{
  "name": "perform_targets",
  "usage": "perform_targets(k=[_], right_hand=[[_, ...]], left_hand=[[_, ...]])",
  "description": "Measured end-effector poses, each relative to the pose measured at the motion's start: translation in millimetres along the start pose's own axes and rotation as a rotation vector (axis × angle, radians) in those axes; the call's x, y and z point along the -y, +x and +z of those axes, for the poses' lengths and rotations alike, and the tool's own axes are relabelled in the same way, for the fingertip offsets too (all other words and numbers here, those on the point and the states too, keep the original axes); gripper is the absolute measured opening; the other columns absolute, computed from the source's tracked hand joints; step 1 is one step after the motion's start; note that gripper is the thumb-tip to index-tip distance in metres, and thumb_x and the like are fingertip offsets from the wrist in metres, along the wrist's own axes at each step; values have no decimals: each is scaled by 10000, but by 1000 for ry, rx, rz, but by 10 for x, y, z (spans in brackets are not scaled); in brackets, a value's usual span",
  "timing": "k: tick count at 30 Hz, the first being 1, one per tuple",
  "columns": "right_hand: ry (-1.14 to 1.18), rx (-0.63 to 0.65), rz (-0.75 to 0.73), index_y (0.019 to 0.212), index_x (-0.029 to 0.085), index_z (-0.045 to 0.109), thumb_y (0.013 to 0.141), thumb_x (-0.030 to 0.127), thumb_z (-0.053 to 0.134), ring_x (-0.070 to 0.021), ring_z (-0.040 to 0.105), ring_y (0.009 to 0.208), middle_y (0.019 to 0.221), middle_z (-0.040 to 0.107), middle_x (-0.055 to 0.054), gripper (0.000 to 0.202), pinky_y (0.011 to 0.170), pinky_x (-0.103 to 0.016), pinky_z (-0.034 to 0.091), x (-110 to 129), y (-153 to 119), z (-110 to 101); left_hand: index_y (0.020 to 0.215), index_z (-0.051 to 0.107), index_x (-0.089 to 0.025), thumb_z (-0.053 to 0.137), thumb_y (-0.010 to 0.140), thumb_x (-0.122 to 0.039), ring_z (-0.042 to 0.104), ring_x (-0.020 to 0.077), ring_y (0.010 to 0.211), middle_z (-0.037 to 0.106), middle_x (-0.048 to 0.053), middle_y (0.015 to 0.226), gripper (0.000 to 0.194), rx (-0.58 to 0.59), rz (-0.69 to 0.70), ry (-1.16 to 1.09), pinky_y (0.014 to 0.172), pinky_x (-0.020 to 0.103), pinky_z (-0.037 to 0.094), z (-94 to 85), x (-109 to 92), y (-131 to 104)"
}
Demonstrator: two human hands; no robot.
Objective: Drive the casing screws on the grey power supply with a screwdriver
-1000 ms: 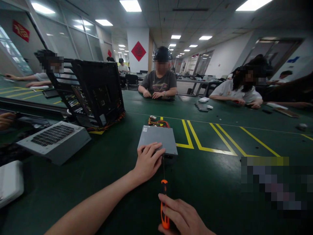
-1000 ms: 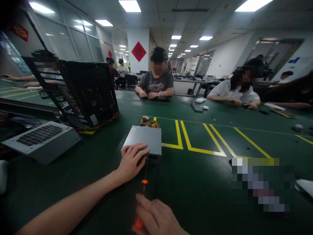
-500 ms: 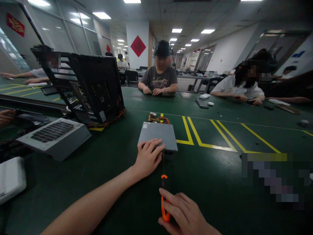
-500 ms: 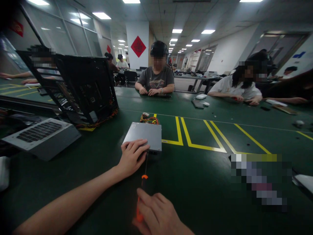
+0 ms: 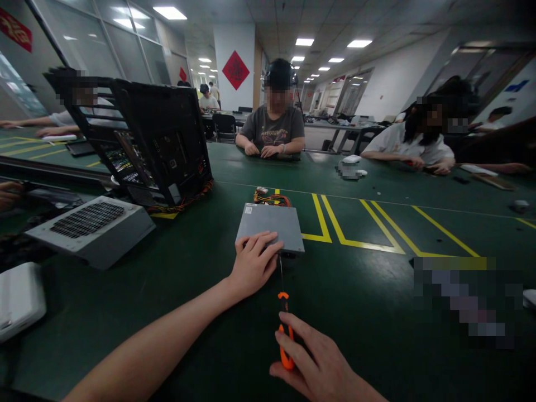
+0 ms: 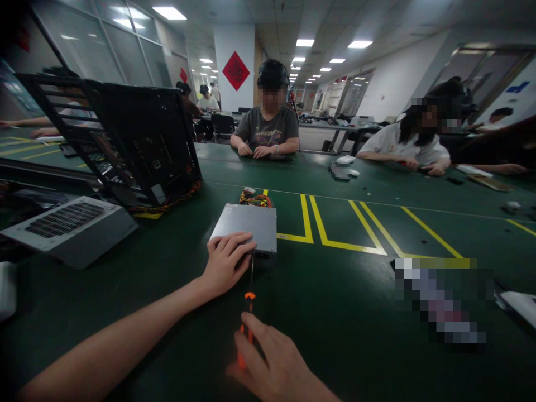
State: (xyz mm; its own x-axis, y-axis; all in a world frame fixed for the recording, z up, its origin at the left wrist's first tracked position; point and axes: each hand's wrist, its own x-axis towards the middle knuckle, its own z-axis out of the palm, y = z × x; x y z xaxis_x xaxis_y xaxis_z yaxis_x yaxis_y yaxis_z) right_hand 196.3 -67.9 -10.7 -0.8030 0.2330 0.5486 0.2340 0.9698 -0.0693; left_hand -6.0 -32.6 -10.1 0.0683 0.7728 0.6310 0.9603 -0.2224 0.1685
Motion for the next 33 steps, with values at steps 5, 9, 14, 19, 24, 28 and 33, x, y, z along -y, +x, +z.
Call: perform_targets(k=[5,9,14,19,24,28,33], right_hand=[[29,-54,-9,860,119,567,824,348,490,-164,636,770,1003,642,-174,244,620,-250,523,-12,10,7],[13,24,14,975,173,585,787,344,552,-174,637,784,1060,624,-144,257,645,-264,529,-7,17,-22],[51,187,7,1152,172,517,798,292,538,-195,604,939,1153,563,-167,375,709,-245,520,22,69,-99],[63,154,4,1087,154,544,821,264,504,-170,613,892,1164,564,-155,290,725,-263,515,36,85,-81],[81,82,31,978,131,555,820,300,510,-150,619,857,1109,605,-139,235,727,-241,513,29,28,-15],[73,140,46,1094,120,522,819,294,500,-168,607,924,1147,578,-143,326,745,-237,513,38,31,-52],[28,165,13,1123,161,531,801,295,533,-165,617,889,1128,590,-128,349,718,-239,518,44,78,-91]], left_hand=[[1095,520,-271,442,843,-241,439,200,1129,515,22,1227,265,3,1,6,878,398,247,0,-1,3],[1092,524,-266,447,841,-241,439,200,1130,516,28,1224,263,3,4,9,880,394,249,-5,-5,4],[1091,525,-266,457,834,-229,443,203,1124,520,28,1219,269,4,0,22,878,392,256,-7,-9,2],[1089,523,-269,454,838,-235,440,200,1127,520,23,1220,263,-5,-1,13,882,393,248,-1,-13,0],[1078,531,-264,449,842,-230,442,199,1124,523,27,1217,252,-8,-4,2,879,395,249,-14,-18,1],[1087,525,-265,442,845,-234,435,202,1130,519,28,1221,257,0,-6,-7,884,402,243,-16,-14,1],[1092,522,-270,448,840,-230,436,198,1129,514,22,1226,266,1,-7,0,878,396,251,-14,-13,1]])
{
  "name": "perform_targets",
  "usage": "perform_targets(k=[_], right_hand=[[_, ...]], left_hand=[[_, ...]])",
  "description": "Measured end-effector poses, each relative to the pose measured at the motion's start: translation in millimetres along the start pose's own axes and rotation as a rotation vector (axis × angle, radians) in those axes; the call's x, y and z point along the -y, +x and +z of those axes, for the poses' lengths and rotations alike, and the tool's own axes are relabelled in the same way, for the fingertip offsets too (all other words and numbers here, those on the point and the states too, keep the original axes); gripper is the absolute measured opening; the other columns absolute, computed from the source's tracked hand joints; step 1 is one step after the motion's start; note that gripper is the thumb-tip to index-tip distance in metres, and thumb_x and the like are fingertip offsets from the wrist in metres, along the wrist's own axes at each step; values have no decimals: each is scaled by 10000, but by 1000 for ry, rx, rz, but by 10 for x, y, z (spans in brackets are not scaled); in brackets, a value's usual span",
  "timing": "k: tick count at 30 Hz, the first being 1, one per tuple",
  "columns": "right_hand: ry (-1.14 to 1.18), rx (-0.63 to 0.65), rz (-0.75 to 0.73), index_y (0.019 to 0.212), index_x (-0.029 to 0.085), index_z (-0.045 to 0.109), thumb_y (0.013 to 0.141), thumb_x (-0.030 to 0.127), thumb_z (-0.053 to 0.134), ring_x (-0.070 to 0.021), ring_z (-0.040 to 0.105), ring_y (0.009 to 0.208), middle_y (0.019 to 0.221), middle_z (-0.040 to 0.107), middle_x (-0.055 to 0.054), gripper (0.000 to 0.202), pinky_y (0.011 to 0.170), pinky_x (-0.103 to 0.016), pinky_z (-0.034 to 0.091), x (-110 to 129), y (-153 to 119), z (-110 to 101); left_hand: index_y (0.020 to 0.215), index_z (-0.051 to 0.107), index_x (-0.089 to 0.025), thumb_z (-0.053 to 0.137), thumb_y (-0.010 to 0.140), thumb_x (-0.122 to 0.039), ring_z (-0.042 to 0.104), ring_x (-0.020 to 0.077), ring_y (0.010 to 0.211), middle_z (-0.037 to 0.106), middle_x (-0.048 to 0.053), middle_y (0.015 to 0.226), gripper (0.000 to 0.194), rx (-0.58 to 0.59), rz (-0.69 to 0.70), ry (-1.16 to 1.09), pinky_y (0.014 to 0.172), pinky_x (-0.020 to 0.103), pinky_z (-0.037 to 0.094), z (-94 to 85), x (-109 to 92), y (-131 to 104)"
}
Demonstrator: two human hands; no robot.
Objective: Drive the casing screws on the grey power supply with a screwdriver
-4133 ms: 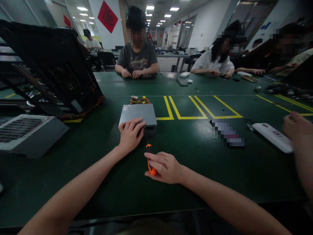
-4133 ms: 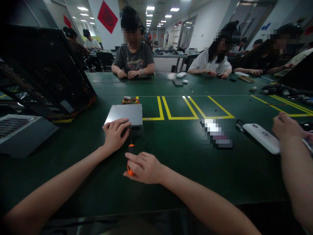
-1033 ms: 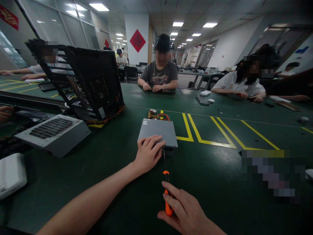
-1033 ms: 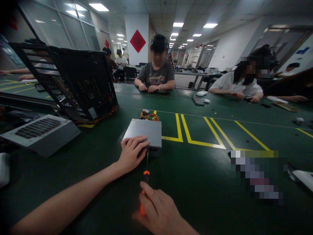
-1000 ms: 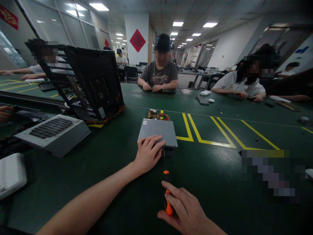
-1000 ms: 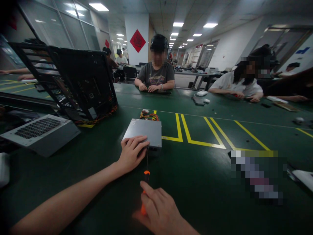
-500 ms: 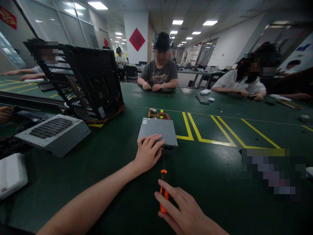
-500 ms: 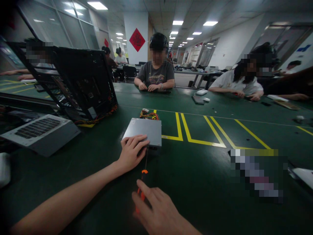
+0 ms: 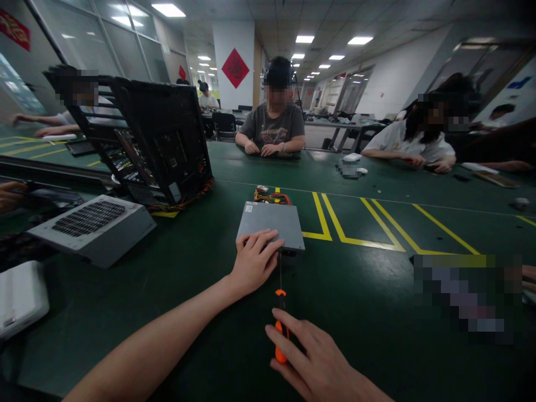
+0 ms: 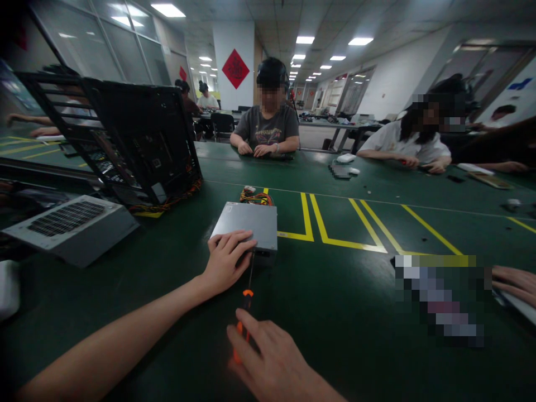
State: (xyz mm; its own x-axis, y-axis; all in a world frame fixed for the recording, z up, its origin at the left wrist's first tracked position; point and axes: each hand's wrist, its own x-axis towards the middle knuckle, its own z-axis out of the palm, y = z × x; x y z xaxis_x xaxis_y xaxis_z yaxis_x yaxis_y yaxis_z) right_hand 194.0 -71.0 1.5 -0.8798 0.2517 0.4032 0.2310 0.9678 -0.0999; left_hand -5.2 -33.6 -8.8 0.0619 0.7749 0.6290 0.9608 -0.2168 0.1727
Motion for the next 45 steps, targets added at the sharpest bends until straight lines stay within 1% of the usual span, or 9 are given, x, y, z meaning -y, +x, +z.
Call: perform_targets(k=[7,14,19,23,28,31,35,40,45], right_hand=[[65,-129,6,998,113,534,842,347,464,-161,613,895,1116,595,-158,289,758,-261,510,-49,-44,114],[16,-20,5,1169,137,492,787,264,520,-186,593,965,1175,556,-152,404,757,-242,508,-20,-26,6],[26,-82,-14,1065,128,553,811,303,517,-158,616,883,1134,587,-151,310,736,-242,511,-27,-23,49],[65,-123,5,1020,112,542,819,352,500,-163,615,902,1122,592,-158,315,757,-254,511,-46,-48,92],[33,-92,29,1076,141,534,801,351,523,-193,609,927,1121,588,-155,347,720,-266,524,-46,-51,66],[5,-74,9,1103,170,537,778,337,561,-188,626,852,1097,595,-153,365,674,-274,531,-37,-31,35],[22,-130,25,1042,152,553,776,351,563,-191,624,842,1074,596,-159,332,674,-278,533,-34,-36,60],[153,-187,161,994,154,473,761,303,567,-232,600,916,1083,531,-176,293,626,-270,542,-28,-94,175],[550,-155,520,960,210,369,693,164,565,-149,599,695,1108,424,-136,334,547,-273,512,50,-105,226]], left_hand=[[1091,520,-269,444,844,-239,434,193,1135,518,16,1222,260,3,3,2,888,392,247,-12,-4,0],[1090,527,-266,451,837,-221,435,208,1129,522,33,1217,267,-2,-3,-10,882,403,245,16,-5,0],[1088,524,-267,447,843,-234,434,199,1131,517,20,1223,259,-2,-4,0,885,399,244,2,-6,2],[1093,517,-270,446,843,-239,434,196,1134,510,16,1231,262,5,1,0,886,396,247,-4,-3,-1],[1086,522,-273,450,840,-237,437,201,1132,516,16,1223,259,0,-2,8,879,399,251,7,-3,-4],[1082,525,-272,454,837,-234,437,201,1130,517,17,1222,258,-2,-3,5,875,397,248,7,-7,-2],[1090,517,-269,445,843,-240,433,197,1134,514,16,1227,259,1,1,1,878,395,241,5,-4,1],[1092,517,-267,451,839,-230,439,200,1129,519,22,1222,264,3,10,7,867,392,246,8,0,1],[1081,527,-271,466,829,-221,447,208,1124,523,24,1218,264,-4,9,8,865,397,247,12,-8,-1]])
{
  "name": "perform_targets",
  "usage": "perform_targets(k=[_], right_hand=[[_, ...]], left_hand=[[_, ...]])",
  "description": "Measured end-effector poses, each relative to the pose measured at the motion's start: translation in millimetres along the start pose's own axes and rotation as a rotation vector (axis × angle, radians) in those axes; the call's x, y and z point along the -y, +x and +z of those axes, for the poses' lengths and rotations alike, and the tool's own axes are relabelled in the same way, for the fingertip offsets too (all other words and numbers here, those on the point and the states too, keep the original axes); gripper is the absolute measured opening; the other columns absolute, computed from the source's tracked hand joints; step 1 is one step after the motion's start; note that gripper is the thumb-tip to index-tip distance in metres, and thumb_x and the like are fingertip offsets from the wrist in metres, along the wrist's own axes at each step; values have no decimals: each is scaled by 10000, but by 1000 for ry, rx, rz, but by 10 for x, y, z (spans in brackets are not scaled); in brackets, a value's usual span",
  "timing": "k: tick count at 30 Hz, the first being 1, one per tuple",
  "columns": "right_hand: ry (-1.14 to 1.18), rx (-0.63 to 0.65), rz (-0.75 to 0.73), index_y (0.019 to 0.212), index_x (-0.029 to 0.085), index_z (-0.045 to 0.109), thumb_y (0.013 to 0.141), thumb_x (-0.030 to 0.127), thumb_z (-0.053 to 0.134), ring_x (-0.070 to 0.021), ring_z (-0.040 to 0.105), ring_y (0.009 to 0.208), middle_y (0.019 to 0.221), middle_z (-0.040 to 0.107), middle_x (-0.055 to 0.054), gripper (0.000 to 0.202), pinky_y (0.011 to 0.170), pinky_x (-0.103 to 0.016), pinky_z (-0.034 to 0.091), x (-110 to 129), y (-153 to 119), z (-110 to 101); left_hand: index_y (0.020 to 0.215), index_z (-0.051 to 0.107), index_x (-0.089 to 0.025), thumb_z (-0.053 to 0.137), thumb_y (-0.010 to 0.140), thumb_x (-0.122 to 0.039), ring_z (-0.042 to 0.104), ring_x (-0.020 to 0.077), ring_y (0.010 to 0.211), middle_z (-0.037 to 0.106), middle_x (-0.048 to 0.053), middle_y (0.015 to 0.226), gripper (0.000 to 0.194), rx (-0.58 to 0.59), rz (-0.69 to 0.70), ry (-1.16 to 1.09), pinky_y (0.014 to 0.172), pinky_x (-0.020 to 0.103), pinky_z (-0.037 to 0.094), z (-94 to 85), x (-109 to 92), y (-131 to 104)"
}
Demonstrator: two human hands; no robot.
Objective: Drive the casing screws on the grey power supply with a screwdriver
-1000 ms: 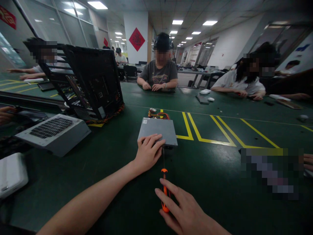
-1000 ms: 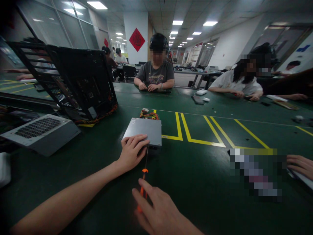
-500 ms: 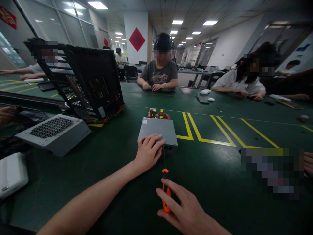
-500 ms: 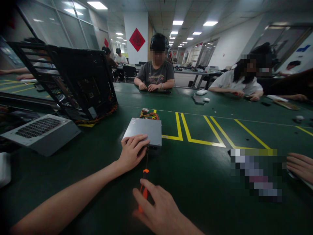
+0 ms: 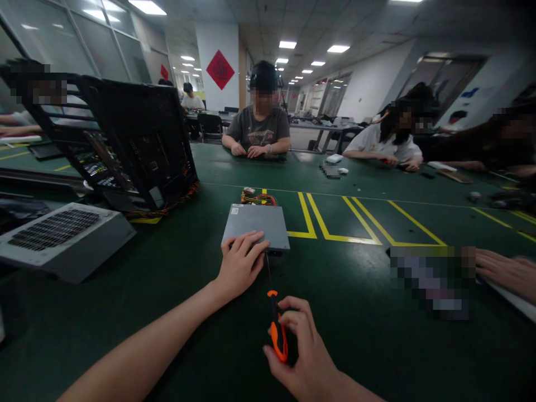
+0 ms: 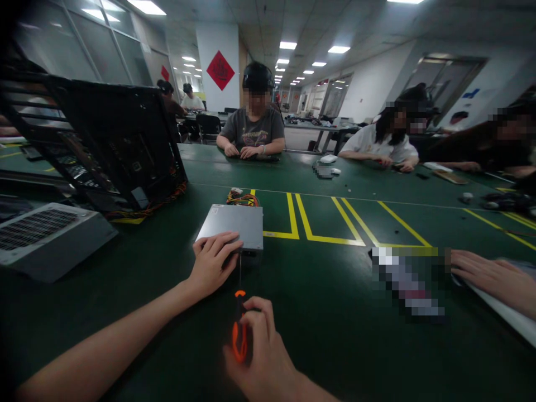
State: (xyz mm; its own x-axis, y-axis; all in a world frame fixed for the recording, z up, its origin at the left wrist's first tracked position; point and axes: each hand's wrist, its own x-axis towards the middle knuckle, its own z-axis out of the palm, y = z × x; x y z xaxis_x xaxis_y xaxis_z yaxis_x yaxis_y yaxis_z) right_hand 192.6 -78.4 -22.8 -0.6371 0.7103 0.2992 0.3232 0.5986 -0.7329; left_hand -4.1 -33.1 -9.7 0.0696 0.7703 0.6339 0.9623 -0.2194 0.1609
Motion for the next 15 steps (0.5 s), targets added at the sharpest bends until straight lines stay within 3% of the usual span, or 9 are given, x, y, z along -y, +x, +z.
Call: perform_targets(k=[2,6,10,15], right_hand=[[176,15,170,968,217,353,687,150,558,-133,581,680,1087,430,-112,354,575,-284,494,20,7,23],[500,71,480,979,221,324,737,183,530,-146,568,690,809,540,-9,320,617,-297,454,11,75,38],[783,5,611,903,225,324,724,160,532,-124,549,644,760,557,21,282,543,-252,416,-13,164,23],[897,-61,739,828,196,391,719,286,603,-75,444,458,579,512,60,255,418,-199,303,24,241,51]], left_hand=[[1080,529,-273,471,825,-221,450,213,1122,527,24,1213,267,-3,3,2,858,398,252,-1,-2,2],[1078,532,-271,468,826,-222,461,215,1110,532,29,1207,264,-14,15,8,852,398,258,-6,-2,10],[1078,530,-273,470,825,-222,463,219,1106,530,28,1210,265,-16,19,10,841,401,258,6,6,9],[1077,533,-270,472,823,-213,463,223,1105,528,32,1211,267,-21,25,10,843,406,256,24,8,1]])
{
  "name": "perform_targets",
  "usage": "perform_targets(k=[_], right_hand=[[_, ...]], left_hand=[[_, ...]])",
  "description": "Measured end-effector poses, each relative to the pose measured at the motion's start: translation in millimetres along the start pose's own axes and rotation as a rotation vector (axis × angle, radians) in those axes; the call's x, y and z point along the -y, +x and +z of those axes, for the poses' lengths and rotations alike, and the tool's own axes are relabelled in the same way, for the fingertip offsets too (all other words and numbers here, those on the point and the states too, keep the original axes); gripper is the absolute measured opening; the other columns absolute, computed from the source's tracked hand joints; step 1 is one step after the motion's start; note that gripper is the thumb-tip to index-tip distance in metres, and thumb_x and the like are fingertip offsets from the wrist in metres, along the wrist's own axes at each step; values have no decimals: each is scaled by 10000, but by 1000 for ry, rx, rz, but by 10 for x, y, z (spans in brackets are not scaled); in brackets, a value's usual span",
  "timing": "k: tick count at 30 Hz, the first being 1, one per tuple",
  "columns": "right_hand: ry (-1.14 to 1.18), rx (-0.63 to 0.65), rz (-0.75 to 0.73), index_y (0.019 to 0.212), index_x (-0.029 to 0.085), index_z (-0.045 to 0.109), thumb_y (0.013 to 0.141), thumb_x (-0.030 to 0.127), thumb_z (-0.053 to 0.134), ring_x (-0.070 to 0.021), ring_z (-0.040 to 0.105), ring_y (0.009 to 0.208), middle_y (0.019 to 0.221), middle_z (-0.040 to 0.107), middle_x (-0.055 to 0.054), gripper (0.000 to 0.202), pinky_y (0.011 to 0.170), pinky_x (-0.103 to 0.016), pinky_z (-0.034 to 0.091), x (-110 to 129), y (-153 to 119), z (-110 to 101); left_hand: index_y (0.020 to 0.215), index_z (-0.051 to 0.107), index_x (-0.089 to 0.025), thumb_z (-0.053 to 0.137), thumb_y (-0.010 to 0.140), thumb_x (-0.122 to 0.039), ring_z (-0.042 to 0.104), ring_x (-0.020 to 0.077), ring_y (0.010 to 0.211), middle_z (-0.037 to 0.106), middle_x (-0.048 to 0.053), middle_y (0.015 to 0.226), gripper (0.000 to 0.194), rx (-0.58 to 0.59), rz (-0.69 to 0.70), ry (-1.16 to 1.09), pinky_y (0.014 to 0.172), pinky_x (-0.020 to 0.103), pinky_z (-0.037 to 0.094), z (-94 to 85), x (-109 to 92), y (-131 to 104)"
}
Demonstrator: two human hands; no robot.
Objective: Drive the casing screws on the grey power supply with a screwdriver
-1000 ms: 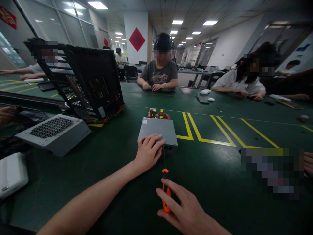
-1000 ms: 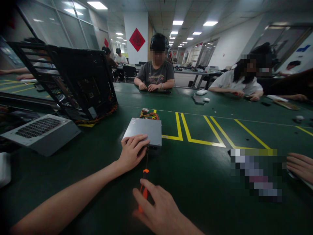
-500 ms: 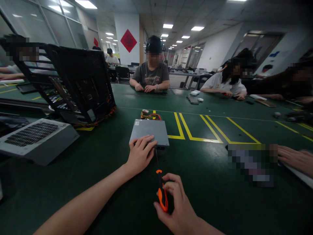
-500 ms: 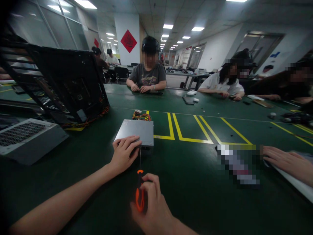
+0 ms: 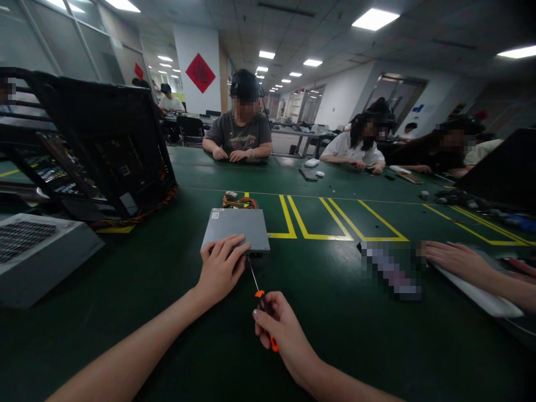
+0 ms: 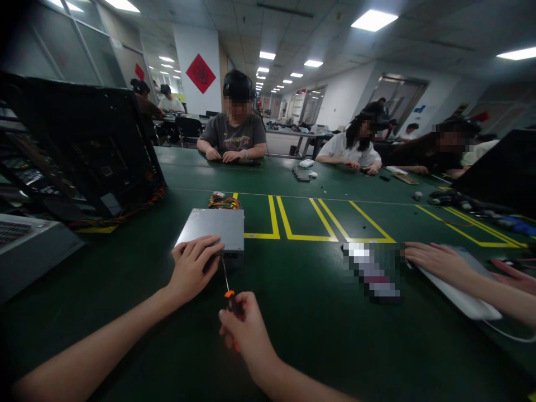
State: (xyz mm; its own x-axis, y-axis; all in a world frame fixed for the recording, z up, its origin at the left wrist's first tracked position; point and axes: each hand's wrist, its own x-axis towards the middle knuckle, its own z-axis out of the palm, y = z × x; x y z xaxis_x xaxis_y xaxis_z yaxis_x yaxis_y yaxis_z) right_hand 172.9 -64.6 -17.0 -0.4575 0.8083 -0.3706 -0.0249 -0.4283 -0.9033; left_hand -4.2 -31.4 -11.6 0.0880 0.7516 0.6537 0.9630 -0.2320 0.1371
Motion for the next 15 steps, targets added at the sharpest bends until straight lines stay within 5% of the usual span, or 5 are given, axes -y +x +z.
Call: perform_targets(k=[8,15], right_hand=[[182,-24,37,754,169,472,754,477,518,-86,498,506,650,546,12,312,465,-219,359,-6,-23,138],[303,-63,141,850,142,531,764,440,508,-73,444,464,596,525,9,311,405,-191,296,-18,24,211]], left_hand=[[1096,516,-268,458,832,-225,455,219,1114,523,33,1217,274,16,7,6,843,404,259,-14,14,-7],[1075,535,-266,478,815,-203,475,223,1091,533,35,1206,273,-25,18,8,840,407,258,8,14,-6]])
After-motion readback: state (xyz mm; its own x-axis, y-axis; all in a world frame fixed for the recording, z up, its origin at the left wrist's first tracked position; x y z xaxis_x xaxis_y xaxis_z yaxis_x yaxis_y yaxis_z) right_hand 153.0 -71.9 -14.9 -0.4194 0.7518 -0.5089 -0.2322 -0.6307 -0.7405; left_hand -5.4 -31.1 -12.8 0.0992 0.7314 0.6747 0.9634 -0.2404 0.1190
